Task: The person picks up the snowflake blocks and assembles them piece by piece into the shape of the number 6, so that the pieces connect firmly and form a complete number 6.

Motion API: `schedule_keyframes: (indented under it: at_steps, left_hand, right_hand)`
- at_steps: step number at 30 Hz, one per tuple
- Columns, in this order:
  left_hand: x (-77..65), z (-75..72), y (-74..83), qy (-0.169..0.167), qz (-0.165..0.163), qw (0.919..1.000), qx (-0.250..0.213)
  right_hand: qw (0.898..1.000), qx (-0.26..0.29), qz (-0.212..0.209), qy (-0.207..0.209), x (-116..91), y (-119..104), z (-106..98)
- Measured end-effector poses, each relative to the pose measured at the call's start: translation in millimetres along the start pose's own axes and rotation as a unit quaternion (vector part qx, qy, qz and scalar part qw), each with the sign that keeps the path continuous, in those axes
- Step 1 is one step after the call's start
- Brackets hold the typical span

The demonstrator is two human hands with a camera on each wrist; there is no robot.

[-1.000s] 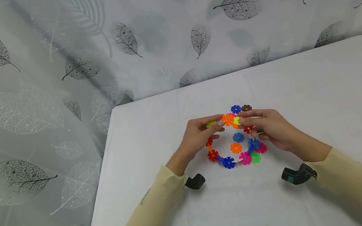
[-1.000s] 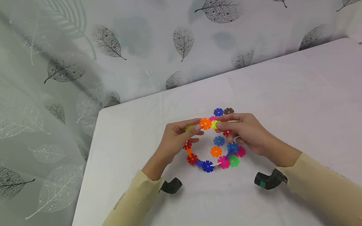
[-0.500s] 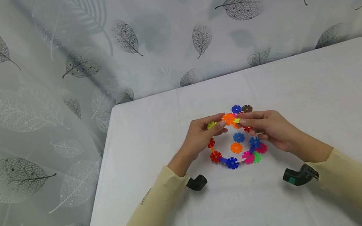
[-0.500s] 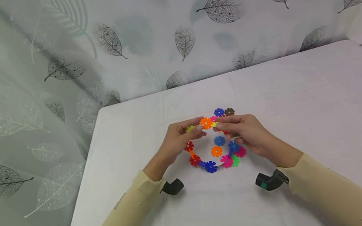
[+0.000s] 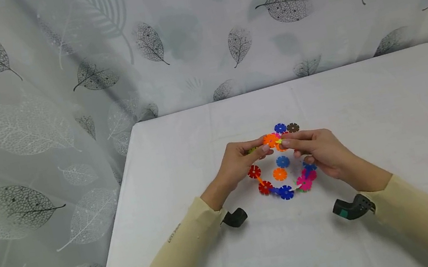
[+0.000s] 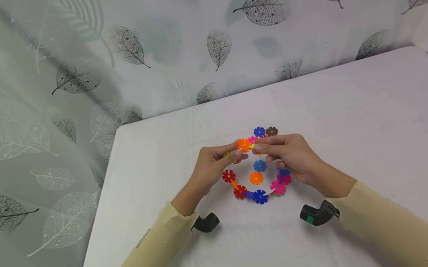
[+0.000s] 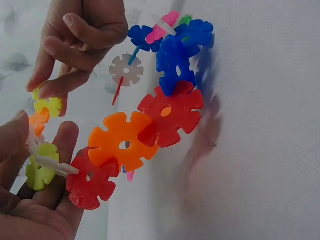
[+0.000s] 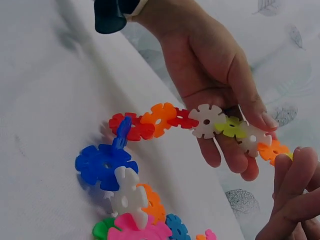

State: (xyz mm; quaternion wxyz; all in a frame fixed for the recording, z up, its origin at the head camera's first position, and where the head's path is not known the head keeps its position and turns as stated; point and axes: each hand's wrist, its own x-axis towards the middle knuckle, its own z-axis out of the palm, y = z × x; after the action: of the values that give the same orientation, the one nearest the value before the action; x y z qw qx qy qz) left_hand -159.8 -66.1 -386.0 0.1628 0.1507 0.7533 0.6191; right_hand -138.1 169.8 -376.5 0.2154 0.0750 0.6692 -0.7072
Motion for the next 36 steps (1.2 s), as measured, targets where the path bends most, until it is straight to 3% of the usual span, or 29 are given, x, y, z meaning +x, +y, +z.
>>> schedule_keyframes:
  at_steps: [9, 14, 18, 24, 29, 32, 36]
  left_hand:
    - [1.2, 3.0, 1.7, 0.004, 0.007, 0.9998, 0.016]
    - [2.5, 0.4, -1.8, 0.01, 0.01, 0.999, 0.041]
    - [2.5, -1.3, -3.3, 0.012, 0.0, 0.9997, 0.021]
    - [3.6, -4.5, -10.0, 0.025, -0.041, 0.9983, -0.034]
    - [4.2, -6.9, -13.7, 0.028, -0.061, 0.9962, -0.055]
    - [4.1, -7.2, -14.1, 0.025, -0.063, 0.9953, -0.069]
    - [4.1, -7.4, -13.5, 0.022, -0.06, 0.9945, -0.083]
  right_hand:
    - [1.0, -0.006, 0.006, 0.004, 1.1, -0.8, 0.3]
    - [0.998, -0.059, -0.006, -0.001, 1.5, -1.4, 0.2]
    - [0.994, -0.109, -0.031, -0.003, 1.4, -2.6, 0.5]
    - [0.989, -0.103, -0.084, 0.069, -1.7, -7.5, -3.8]
    - [0.977, -0.089, -0.128, 0.145, 0.0, -6.4, -10.6]
    - [0.973, -0.117, -0.116, 0.162, 3.4, -3.7, -14.0]
    - [0.974, -0.161, -0.062, 0.144, 7.7, -0.4, -17.8]
